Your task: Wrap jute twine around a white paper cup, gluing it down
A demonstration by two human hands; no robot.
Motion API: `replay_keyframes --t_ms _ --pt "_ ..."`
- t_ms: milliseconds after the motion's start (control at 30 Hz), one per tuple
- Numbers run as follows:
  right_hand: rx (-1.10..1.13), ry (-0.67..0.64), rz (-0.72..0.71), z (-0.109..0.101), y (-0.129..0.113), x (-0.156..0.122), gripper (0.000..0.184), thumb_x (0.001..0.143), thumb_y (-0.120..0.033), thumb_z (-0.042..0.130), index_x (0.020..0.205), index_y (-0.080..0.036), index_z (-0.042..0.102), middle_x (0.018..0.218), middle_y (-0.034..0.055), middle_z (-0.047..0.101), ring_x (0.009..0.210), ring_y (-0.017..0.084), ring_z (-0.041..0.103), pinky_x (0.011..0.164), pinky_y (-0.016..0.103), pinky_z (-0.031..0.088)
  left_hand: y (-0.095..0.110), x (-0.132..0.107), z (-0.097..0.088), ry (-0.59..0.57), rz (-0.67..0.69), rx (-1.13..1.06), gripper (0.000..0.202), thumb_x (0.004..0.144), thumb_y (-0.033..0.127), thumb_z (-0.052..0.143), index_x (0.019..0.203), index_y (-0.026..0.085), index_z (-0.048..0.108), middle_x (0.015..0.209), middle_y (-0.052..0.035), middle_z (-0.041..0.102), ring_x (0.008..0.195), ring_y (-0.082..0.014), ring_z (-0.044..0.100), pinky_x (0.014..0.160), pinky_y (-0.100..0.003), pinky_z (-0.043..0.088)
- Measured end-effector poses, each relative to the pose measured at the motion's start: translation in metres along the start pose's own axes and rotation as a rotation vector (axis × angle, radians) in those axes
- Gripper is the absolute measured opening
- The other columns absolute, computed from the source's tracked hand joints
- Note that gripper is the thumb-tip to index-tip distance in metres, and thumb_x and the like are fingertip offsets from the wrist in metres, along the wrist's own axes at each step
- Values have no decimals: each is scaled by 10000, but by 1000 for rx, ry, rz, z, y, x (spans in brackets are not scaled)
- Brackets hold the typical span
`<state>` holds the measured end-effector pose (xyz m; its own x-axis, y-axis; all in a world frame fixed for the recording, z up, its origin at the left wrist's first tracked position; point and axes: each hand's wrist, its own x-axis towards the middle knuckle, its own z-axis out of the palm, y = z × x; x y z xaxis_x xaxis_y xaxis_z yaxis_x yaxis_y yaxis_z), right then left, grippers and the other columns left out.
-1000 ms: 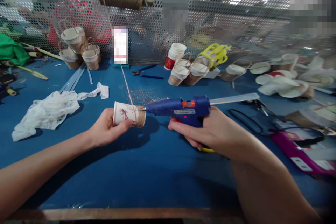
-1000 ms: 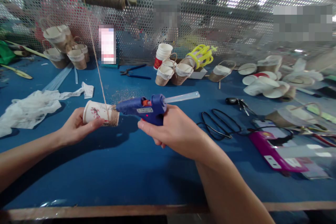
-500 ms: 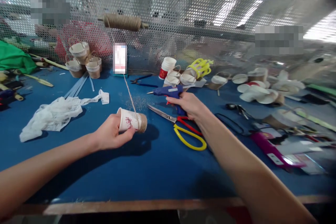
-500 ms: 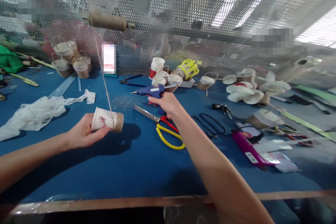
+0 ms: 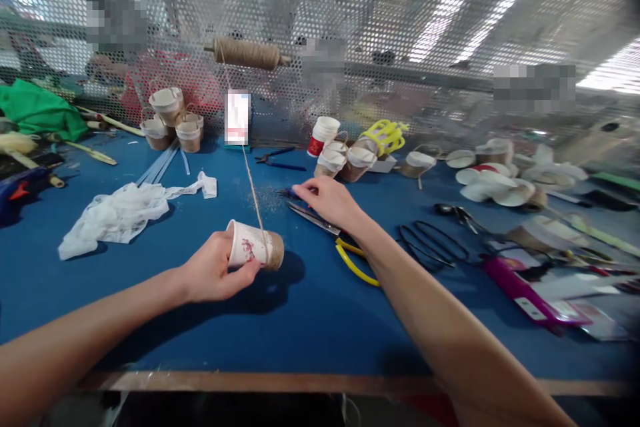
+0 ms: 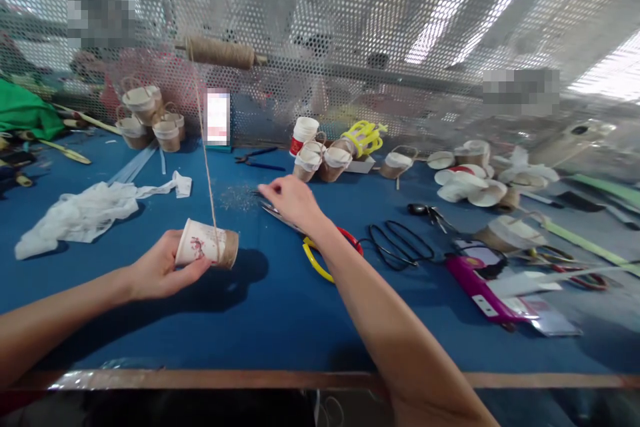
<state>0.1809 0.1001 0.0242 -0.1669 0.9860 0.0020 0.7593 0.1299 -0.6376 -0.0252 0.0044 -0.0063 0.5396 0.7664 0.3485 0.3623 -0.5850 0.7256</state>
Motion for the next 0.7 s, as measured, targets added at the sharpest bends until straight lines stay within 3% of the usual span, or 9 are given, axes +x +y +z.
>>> replay_keyframes --t_ms 67,100,200,300,433,567,700 --pt "73 -139 -113 7 -23 -13 274 760 -445 532 791 -190 629 818 25 623 760 151 546 623 260 422 0 -1 0 -11 -3 -27 179 738 180 451 620 126 576 565 -3 516 516 -93 419 499 -204 380" --pt "199 -320 -256 11 -33 -18 291 784 -435 500 881 -188 619 862 26 622 730 127 537 593 245 416 0 -2 0 -19 -19 -59 173 737 184 456 616 125 564 547 11 484 488 -82 384 467 -194 354" --pt "487 -451 -372 18 -52 -29 260 746 -388 566 838 -146 593 760 12 601 584 74 481 499 209 377 -1 -3 1 -20 -147 -235 169 733 210 478 588 130 515 507 46 404 440 -59 306 411 -176 293" --pt "616 -380 -344 15 -52 -34 204 717 -340 611 716 -141 562 633 -23 558 501 53 445 463 198 362 -2 -3 1 41 -337 -447 136 706 241 524 658 117 554 525 40 465 458 -61 362 452 -180 342" --pt "648 -296 -337 2 -45 -41 188 712 -324 626 721 -142 579 636 -17 574 512 58 471 472 200 385 -5 1 3 128 -500 -680 174 653 251 585 723 96 620 628 -15 608 547 -96 502 573 -219 427" --pt "622 -275 -334 -2 -45 -45 189 704 -325 633 707 -142 587 618 -19 573 497 58 469 463 201 388 -5 3 4 168 -584 -783 166 606 247 618 685 101 636 587 -19 631 532 -113 536 562 -226 447" --pt "559 -226 -341 3 -44 -43 199 701 -335 630 689 -142 583 610 -18 571 500 60 471 480 205 394 -3 1 5 127 -581 -770 167 619 234 615 723 107 646 636 -21 645 571 -114 546 602 -229 452"
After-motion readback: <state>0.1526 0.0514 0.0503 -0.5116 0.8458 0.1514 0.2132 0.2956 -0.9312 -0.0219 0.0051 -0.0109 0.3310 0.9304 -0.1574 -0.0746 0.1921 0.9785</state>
